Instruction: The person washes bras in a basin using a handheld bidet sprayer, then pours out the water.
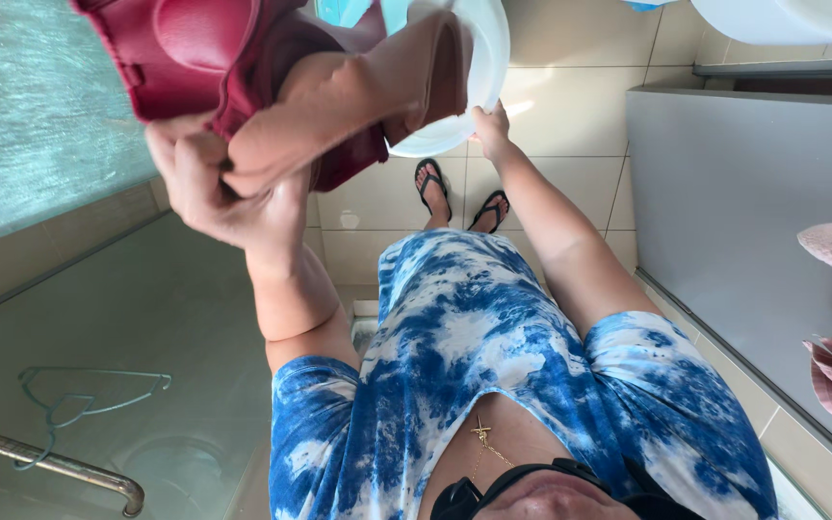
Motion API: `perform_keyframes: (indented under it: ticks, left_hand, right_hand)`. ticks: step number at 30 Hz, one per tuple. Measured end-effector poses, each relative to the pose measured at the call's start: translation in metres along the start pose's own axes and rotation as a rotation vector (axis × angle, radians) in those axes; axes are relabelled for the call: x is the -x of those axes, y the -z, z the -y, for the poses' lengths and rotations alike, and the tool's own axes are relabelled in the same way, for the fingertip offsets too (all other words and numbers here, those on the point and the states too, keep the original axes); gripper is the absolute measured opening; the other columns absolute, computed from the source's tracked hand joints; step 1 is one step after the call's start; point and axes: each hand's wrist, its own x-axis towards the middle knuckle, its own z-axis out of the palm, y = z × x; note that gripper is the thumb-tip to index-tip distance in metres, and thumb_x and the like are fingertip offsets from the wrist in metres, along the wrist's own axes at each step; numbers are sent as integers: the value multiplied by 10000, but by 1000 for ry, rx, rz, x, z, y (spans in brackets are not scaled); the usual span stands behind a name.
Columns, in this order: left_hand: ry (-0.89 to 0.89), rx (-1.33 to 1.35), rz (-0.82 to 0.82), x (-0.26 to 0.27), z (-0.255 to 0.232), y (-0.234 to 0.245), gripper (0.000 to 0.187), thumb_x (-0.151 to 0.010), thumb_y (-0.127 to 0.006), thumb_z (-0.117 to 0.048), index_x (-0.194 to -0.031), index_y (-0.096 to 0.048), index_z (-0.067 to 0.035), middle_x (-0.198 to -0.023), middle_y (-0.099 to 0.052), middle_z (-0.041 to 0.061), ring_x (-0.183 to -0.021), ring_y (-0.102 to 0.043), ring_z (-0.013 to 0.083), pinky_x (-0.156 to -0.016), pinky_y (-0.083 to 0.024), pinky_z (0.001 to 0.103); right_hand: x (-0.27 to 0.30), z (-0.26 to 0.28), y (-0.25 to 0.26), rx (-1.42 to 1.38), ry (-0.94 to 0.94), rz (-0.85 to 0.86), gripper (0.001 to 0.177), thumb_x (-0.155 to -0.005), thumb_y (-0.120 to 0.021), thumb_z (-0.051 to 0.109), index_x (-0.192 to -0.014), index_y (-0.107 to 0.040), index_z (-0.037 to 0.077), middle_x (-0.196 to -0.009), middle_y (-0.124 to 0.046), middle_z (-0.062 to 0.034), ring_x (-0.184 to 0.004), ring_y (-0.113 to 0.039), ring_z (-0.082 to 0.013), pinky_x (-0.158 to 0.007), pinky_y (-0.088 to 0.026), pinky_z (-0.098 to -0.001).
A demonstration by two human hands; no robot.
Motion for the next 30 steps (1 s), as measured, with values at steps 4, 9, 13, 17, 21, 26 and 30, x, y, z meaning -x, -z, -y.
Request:
perform_keyframes:
  ticks: [4, 9, 13, 17, 21, 26, 30]
  left_hand:
    - [30, -55, 3, -5, 39, -33, 516, -770, -1000, -67, -887, -500, -19, -931, -445, 84, -822, -471, 246, -723, -411, 317]
    - [90, 18, 11, -12, 78, -75, 396, -792, -888, 0, -929, -517, -16, -940, -443, 73, -805, -493, 227, -731, -456, 315]
    - [69, 28, 65, -16, 80, -92, 451, -798, -962, -60, -905, -524, -32, -925, -445, 80, -823, -488, 239, -691, -456, 315]
    - [45, 19, 99, -29, 81, -97, 446, -802, -963, -72, -934, -539, -30, -952, -465, 82, -851, -509, 249, -762, -483, 348]
    - [32, -67, 95, -45, 103, -100, 413, -773, -912, -32, -959, -544, -27, -953, -491, 91, -843, -537, 263, -761, -492, 370]
    - [126, -11, 194, -21, 165, -151, 391, -768, -791, 6, -1118, -623, -37, -1017, -551, 111, -886, -652, 295, -791, -573, 393]
    - [245, -229, 370, 33, 245, -227, 390, -743, -798, -51, -1092, -636, -111, -1107, -562, 151, -935, -656, 375, -807, -557, 469]
  right_hand:
    - [-19, 8, -31, -146, -92, 124, 578, -938, -634, 217, -1446, -377, 120, -1287, -640, -107, -1054, -731, -248, -811, -631, -422]
    - [-38, 19, -54, -292, -182, 87, 730, -984, -727, 276, -1526, -243, 202, -1166, -606, -69, -898, -615, -152, -966, -552, -345]
    - [-42, 17, -45, -206, -169, 53, 581, -988, -676, 301, -1480, -397, 170, -1109, -596, -58, -836, -606, -124, -893, -581, -319]
    - [-31, 1, -11, 0, -30, 149, 444, -965, -604, 206, -1398, -539, 135, -1127, -612, -27, -870, -656, -115, -813, -577, -307]
    - [-15, -16, 30, 110, -67, 181, 337, -999, -545, 148, -1327, -617, 120, -1045, -646, -48, -847, -697, -140, -740, -581, -293]
    - [8, -36, 73, 184, -102, 140, 304, -1021, -534, 170, -1311, -616, 137, -1086, -672, -27, -885, -710, -123, -742, -581, -264]
    - [20, -33, 89, 246, -142, 119, 309, -1012, -529, 152, -1305, -625, 138, -1089, -675, -21, -902, -708, -125, -744, -569, -264]
